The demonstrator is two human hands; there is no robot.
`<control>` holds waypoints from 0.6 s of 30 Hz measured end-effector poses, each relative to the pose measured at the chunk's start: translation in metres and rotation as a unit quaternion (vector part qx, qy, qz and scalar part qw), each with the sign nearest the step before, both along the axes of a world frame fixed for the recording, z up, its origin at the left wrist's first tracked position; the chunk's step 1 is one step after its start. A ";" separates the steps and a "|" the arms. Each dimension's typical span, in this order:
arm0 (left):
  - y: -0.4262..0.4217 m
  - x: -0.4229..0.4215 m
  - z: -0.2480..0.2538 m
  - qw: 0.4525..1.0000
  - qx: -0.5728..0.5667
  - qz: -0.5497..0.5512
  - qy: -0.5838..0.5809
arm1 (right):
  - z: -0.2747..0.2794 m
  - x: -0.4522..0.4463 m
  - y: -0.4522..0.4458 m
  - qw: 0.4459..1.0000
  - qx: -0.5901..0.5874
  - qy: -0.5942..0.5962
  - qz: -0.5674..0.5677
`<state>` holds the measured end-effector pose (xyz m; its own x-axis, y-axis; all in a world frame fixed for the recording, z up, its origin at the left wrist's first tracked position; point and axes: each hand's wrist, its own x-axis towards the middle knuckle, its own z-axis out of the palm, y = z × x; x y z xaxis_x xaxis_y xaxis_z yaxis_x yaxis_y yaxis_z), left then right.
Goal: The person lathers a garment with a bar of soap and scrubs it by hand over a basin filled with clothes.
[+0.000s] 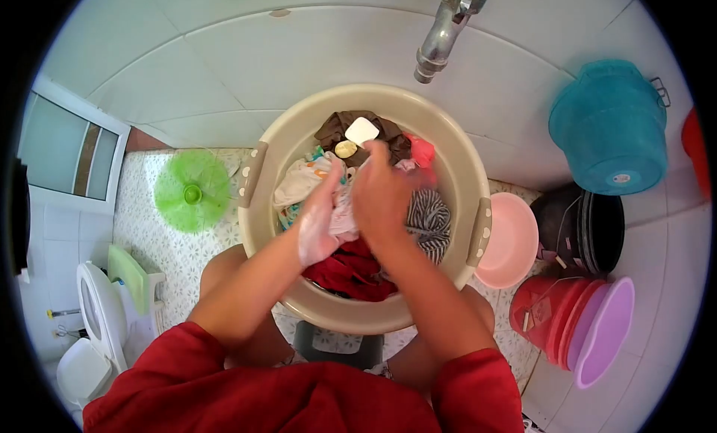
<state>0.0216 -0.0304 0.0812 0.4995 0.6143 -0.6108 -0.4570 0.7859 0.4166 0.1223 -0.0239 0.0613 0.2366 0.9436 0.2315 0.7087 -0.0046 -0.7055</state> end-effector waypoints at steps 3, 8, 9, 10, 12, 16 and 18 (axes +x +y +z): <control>0.013 -0.013 -0.019 0.992 -0.015 0.035 -0.117 | 0.008 -0.024 -0.022 0.997 -0.016 -0.040 0.060; -0.006 0.001 -0.022 0.996 0.007 -0.034 -0.084 | -0.004 -0.008 0.000 0.999 0.041 0.025 0.018; -0.007 -0.003 -0.030 0.988 0.006 -0.048 -0.147 | -0.001 -0.004 0.003 0.999 0.041 0.025 0.017; -0.007 -0.005 -0.039 0.976 0.006 -0.061 -0.209 | 0.005 0.000 0.006 0.999 0.015 0.037 -0.011; 0.000 0.001 -0.028 0.989 -0.022 0.016 -0.144 | 0.013 -0.007 0.001 0.998 -0.008 0.046 -0.034; 0.014 -0.020 -0.051 0.987 0.022 0.018 -0.161 | 0.024 -0.034 -0.033 0.993 -0.096 0.000 0.072; -0.002 0.001 -0.032 0.997 0.000 0.050 -0.059 | 0.017 -0.022 -0.026 0.990 -0.095 0.058 0.083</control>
